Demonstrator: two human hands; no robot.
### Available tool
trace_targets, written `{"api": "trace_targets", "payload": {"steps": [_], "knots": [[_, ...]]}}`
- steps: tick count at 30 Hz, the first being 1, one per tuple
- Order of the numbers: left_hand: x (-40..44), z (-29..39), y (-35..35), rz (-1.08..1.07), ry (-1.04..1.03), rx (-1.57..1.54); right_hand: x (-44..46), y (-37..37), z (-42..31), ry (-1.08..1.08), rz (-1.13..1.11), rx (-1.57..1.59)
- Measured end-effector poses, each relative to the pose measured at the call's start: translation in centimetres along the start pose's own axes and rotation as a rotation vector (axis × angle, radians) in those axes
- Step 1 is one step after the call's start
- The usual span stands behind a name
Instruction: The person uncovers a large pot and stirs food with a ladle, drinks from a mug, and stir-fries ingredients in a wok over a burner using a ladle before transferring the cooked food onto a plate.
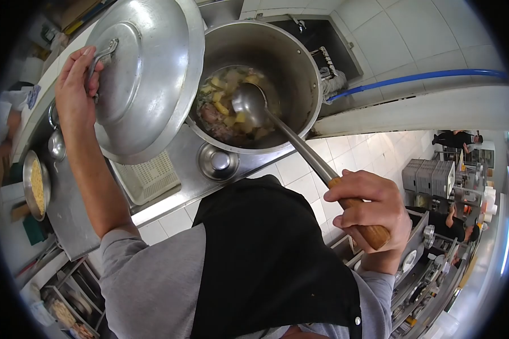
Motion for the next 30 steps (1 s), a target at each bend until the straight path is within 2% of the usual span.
{"api": "trace_targets", "payload": {"steps": [4,6,19,21,24,28,29,30], "knots": [[0.2,0.1,0.0,0.018,-0.003,-0.002,0.3,-0.9,0.3,0.036,0.013,-0.056],[0.3,0.2,-0.6,-0.006,-0.002,-0.005,0.5,-1.5,0.1,0.129,-0.027,-0.170],[0.2,1.2,-4.1,-0.043,-0.024,0.001,0.1,-1.7,2.6,0.161,-0.119,-0.020],[0.3,1.7,-4.7,-0.046,-0.041,-0.015,-0.2,-1.1,3.6,0.071,-0.121,0.067],[0.2,2.4,-5.2,-0.046,-0.056,-0.022,-0.6,-0.9,4.7,0.083,-0.173,0.093],[0.3,3.0,-5.6,-0.069,-0.069,0.006,0.0,-1.5,2.1,0.175,-0.299,-0.072],[0.3,3.1,-5.8,-0.078,-0.063,0.026,0.1,-1.5,3.0,0.175,-0.289,-0.072],[0.3,3.3,-6.0,-0.085,-0.070,0.024,0.5,-1.2,4.3,0.159,-0.219,0.063]]}}
Point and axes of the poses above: each hand's wrist, its own x-axis towards the middle knuckle, its own y-axis out of the back of the hand, z = x × y, the point moved 9 cm from there along x, towards the middle knuckle, and after that the axes turned 12 degrees about -y, right-handed, at the moved point
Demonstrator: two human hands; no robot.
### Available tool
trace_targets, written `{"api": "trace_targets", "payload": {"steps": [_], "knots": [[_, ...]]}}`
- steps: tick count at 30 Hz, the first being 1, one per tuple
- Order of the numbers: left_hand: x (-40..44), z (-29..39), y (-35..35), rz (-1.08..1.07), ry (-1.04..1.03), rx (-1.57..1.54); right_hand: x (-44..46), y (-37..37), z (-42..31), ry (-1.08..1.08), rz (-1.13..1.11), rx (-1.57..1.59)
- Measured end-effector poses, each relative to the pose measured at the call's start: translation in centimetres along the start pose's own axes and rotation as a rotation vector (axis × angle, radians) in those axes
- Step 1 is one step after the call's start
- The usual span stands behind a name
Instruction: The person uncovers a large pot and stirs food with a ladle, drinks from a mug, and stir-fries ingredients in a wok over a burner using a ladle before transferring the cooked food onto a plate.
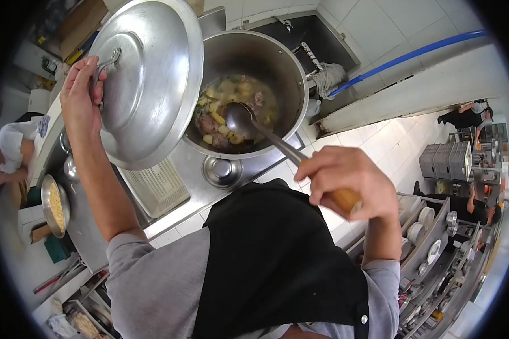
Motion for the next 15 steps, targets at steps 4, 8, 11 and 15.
{"api": "trace_targets", "payload": {"steps": [4,8,11,15], "knots": [[-0.1,0.4,0.1,0.003,-0.001,0.015,-2.4,3.1,5.9,-0.184,0.370,0.561],[-0.2,0.7,-0.3,0.016,0.004,0.014,-3.2,2.0,6.2,-0.104,0.395,0.408],[-0.6,0.6,-2.6,-0.138,-0.038,0.078,-0.8,-1.5,5.2,-0.078,0.239,0.056],[-2.1,0.0,-8.9,-0.308,-0.038,0.127,-1.7,-1.5,11.1,-0.166,0.417,0.438]]}}
Point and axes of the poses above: each hand's wrist, its own x-axis towards the middle knuckle, its own y-axis out of the back of the hand, z = x × y, the point moved 9 cm from there along x, towards the middle knuckle, and after that the axes turned 12 degrees about -y, right-handed, at the moved point
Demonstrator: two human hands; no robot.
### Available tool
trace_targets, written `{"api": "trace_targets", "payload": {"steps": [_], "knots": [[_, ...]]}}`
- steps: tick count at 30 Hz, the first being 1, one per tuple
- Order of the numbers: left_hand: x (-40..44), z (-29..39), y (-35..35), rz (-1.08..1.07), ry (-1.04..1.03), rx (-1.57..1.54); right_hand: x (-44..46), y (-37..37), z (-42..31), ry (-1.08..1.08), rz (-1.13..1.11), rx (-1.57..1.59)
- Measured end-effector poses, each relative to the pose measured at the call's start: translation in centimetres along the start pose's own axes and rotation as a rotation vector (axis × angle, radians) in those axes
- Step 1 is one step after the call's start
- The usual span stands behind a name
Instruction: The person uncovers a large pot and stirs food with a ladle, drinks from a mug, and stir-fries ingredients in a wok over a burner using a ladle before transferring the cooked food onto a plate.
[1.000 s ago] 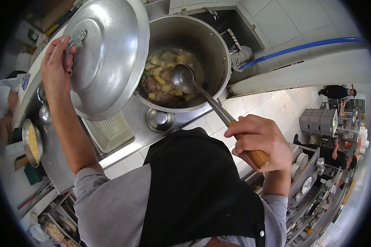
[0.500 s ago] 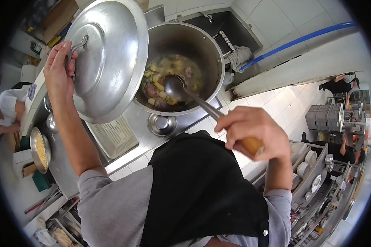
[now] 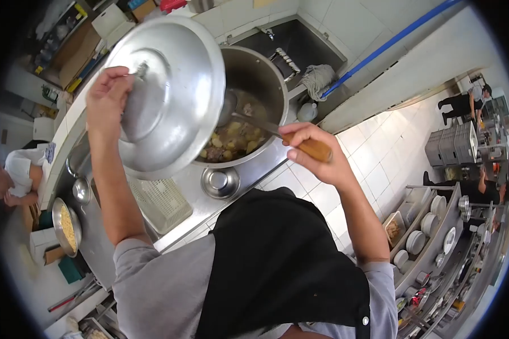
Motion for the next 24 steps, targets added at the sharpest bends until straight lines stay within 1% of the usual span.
{"api": "trace_targets", "payload": {"steps": [2,3,4,5,7,8,10,11,12,13,14,18,19,21,22,23,24], "knots": [[-0.2,0.2,-4.4,-0.099,-0.004,0.139,-0.3,3.3,2.4,-0.090,0.251,0.131],[-0.2,0.0,-6.0,-0.107,-0.019,0.136,-0.8,3.9,4.8,-0.276,0.229,0.204],[-0.4,-0.7,-8.3,-0.204,-0.002,0.179,-1.3,4.5,4.9,-0.264,0.239,0.205],[-0.7,-1.5,-10.4,-0.295,0.013,0.224,-2.1,5.0,4.9,-0.247,0.232,0.281],[-1.4,-2.9,-13.9,-0.350,0.073,0.105,-4.1,5.6,5.4,-0.240,0.218,0.375],[-1.7,-3.1,-15.0,-0.342,0.056,0.113,-5.3,6.0,6.2,-0.220,0.214,0.375],[-2.0,-3.5,-17.8,-0.422,0.097,0.093,-7.9,7.9,8.6,-0.189,0.251,0.321],[-1.8,-2.9,-18.8,-0.415,0.079,0.103,-9.7,8.8,10.0,-0.247,0.274,0.369],[-2.1,-3.0,-19.6,-0.421,0.140,0.130,-11.7,9.5,11.6,-0.313,0.293,0.418],[-2.8,-3.4,-20.1,-0.425,0.211,0.155,-13.9,10.5,14.0,-0.364,0.324,0.385],[-3.1,-3.7,-20.4,-0.416,0.213,0.161,-16.2,11.4,16.6,-0.419,0.354,0.350],[-3.1,-6.1,-20.6,-0.371,0.264,0.223,-26.7,13.9,24.3,-0.711,0.566,0.447],[-3.0,-6.7,-20.1,-0.342,0.286,0.233,-28.6,14.3,25.5,-0.702,0.561,0.446],[-2.9,-6.9,-19.6,-0.319,0.291,0.262,-33.4,15.5,28.9,-0.863,0.663,0.463],[-2.8,-7.3,-19.2,-0.305,0.299,0.285,-34.5,16.1,29.8,-0.868,0.657,0.465],[-2.3,-7.9,-19.2,-0.310,0.201,0.248,-36.0,16.7,30.9,-0.903,0.664,0.469],[-2.3,-8.2,-19.1,-0.312,0.206,0.252,-37.1,17.1,31.7,-0.936,0.672,0.472]]}}
Point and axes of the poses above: each hand's wrist, its own x-axis towards the middle knuckle, its own y-axis out of the back of the hand, z = x × y, the point moved 9 cm from there along x, towards the middle knuckle, and after that the axes turned 12 degrees about -y, right-handed, at the moved point
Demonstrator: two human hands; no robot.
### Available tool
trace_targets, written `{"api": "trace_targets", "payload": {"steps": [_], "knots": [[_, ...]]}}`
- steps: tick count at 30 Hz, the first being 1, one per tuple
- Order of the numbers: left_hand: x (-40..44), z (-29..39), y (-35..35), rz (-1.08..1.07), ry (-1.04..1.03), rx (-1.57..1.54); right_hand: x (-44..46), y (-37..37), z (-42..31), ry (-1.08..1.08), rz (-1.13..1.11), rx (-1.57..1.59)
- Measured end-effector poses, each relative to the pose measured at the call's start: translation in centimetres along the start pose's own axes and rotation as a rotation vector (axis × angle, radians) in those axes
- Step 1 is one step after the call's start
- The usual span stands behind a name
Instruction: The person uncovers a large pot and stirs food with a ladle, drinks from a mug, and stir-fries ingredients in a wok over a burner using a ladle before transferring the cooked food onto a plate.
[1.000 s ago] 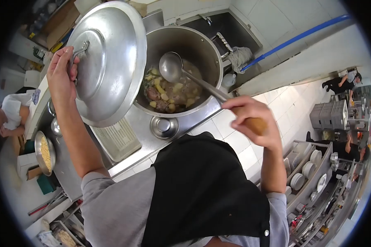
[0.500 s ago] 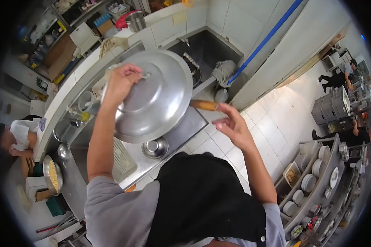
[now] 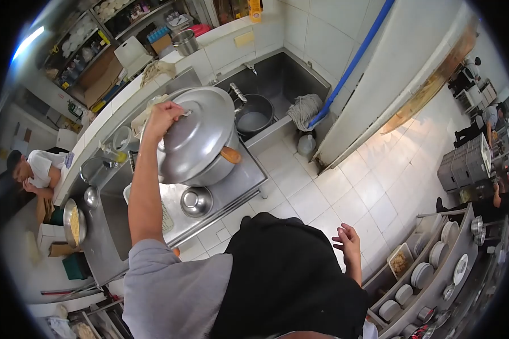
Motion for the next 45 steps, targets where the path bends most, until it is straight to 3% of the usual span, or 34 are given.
{"api": "trace_targets", "payload": {"steps": [2,5,6,7,8,9,10,11,12,13,14,15,16,17,18,20,22,24,26,30,33,34,35,37,39,40,42,45], "knots": [[0.0,0.4,0.5,0.045,-0.009,0.100,1.0,1.3,0.1,0.005,0.012,-0.023],[-1.0,0.7,1.2,0.127,0.021,0.117,3.6,2.1,-1.2,0.245,0.001,-0.346],[0.2,-0.6,2.9,0.104,-0.091,0.300,3.1,2.0,-2.6,0.315,0.011,-0.433],[-1.0,1.6,3.6,0.255,-0.145,0.291,3.1,1.8,-3.3,0.455,0.019,-0.528],[-2.4,4.7,3.2,0.339,-0.234,0.359,1.3,1.7,-4.7,0.357,0.034,-0.599],[-2.9,6.9,3.0,0.312,-0.405,0.308,1.3,2.0,-4.9,0.419,0.072,-0.718],[-5.0,11.1,1.2,0.337,-0.336,0.197,0.4,2.2,-5.6,0.426,0.070,-0.792],[-8.9,19.7,-2.2,0.405,-0.496,0.391,0.9,2.5,-5.0,0.445,0.089,-0.847],[-12.0,25.0,-5.7,0.420,-0.717,0.271,1.6,2.8,-4.2,0.465,0.092,-0.909],[-16.2,30.5,-10.5,0.431,-0.770,0.208,1.3,3.0,-4.0,0.395,0.066,-0.932],[-18.4,30.6,-13.0,0.321,-0.984,0.069,1.2,3.0,-3.8,0.334,0.023,-0.957],[-21.0,32.4,-17.1,0.137,-1.167,0.192,1.8,3.1,-3.3,0.328,0.014,-0.948],[-21.6,30.9,-21.7,-0.119,-1.175,0.045,2.3,2.9,-2.5,0.327,-0.004,-0.946],[-22.9,32.4,-28.1,-0.176,-1.145,-0.157,2.5,3.0,-2.2,0.358,-0.012,-0.911],[-22.5,30.8,-34.1,-0.398,-1.008,-0.156,2.9,3.6,-2.1,0.347,0.003,-0.896],[-23.1,19.3,-45.7,-0.737,-0.398,-0.130,3.8,5.0,-1.4,0.276,-0.061,-0.837],[-26.6,8.3,-54.2,-1.083,-0.426,0.282,4.7,7.6,-0.7,0.231,0.001,-0.825],[-29.3,-6.4,-60.1,-1.231,-0.470,0.249,4.7,11.7,-0.5,0.189,0.067,-0.824],[-27.7,-9.2,-64.5,-1.287,-0.457,0.238,5.7,15.4,1.1,0.164,0.126,-0.827],[-24.4,-9.8,-71.9,-1.419,-0.328,0.298,9.0,25.3,8.3,-0.011,0.278,-0.312],[-17.7,-3.4,-81.0,-1.397,-0.565,0.523,9.4,33.2,16.4,-0.124,0.524,-0.360],[-15.3,-2.0,-84.4,-1.375,-0.620,0.471,10.0,35.6,20.9,-0.127,0.523,-0.349],[-13.0,1.1,-86.8,-1.336,-0.643,0.449,6.9,37.0,22.9,-0.587,0.496,-0.024],[-9.3,6.9,-89.9,-1.179,-0.695,0.301,4.3,39.3,26.8,-0.662,0.648,0.355],[-7.6,10.9,-91.1,-1.126,-0.583,0.147,2.8,40.8,27.8,-0.533,0.780,0.674],[-6.9,13.2,-90.9,-1.098,-0.528,0.047,3.6,41.4,28.3,-0.500,0.757,0.647],[-6.8,13.5,-91.4,-1.088,-0.494,0.058,7.2,42.3,30.1,-0.384,0.632,0.277],[-10.9,9.4,-92.2,-1.137,-0.425,0.083,12.9,43.1,33.9,-0.107,0.594,-0.185]]}}
Point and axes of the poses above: each hand's wrist, its own x-axis towards the middle knuckle, its own y-axis out of the back of the hand, z = x × y, the point moved 9 cm from there along x, towards the middle knuckle, and after that the axes turned 12 degrees about -y, right-handed, at the moved point
